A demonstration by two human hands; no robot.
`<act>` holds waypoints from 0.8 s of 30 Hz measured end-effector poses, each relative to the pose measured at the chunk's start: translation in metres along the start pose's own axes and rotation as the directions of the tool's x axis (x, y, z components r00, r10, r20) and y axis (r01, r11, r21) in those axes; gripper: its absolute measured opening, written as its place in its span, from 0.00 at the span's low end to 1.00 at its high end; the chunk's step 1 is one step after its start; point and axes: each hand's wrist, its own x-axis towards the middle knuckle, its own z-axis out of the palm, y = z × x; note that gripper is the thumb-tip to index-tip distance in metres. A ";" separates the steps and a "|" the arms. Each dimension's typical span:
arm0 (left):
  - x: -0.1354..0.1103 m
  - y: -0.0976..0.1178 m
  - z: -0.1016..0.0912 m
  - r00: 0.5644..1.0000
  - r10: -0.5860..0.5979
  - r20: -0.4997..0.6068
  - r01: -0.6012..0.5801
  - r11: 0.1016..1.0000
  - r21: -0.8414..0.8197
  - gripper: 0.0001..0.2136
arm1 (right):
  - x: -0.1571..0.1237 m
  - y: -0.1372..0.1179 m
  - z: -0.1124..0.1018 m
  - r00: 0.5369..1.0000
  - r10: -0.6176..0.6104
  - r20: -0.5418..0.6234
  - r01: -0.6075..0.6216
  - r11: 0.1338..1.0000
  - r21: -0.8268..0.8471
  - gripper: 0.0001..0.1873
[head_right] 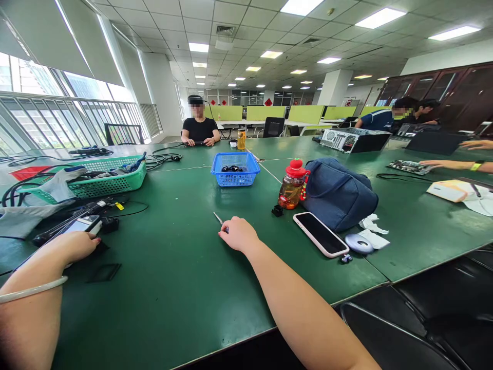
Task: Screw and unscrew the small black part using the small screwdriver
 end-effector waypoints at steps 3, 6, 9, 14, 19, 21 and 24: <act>-0.008 0.006 -0.009 0.995 0.007 0.101 -0.016 0.996 0.083 0.24 | 0.000 0.000 0.000 1.000 -0.003 -0.001 0.003 1.000 -0.007 0.10; -0.017 0.014 -0.020 0.989 0.085 0.124 -0.097 0.991 0.091 0.23 | 0.000 0.000 0.000 1.000 -0.001 0.001 0.001 1.000 -0.008 0.10; -0.021 0.019 -0.025 0.988 0.086 0.132 -0.099 0.990 0.098 0.21 | 0.001 0.000 -0.001 1.000 -0.004 0.002 0.004 1.000 -0.011 0.10; -0.018 0.018 -0.021 0.996 0.048 0.081 -0.053 0.997 0.052 0.19 | 0.001 0.000 -0.001 1.000 -0.014 0.001 0.015 1.000 -0.024 0.11; -0.023 0.017 -0.027 1.000 0.007 -0.010 -0.006 1.000 0.019 0.22 | 0.001 -0.001 -0.002 1.000 -0.012 0.002 0.012 0.999 -0.030 0.11; -0.032 0.021 -0.035 1.000 0.017 -0.015 -0.016 0.999 0.036 0.21 | 0.001 -0.001 -0.002 1.000 -0.012 0.008 0.012 0.999 -0.031 0.11; -0.051 0.038 -0.043 0.974 0.136 0.184 -0.135 0.991 -0.013 0.22 | 0.001 -0.001 -0.002 1.000 -0.007 0.011 0.007 1.000 -0.025 0.11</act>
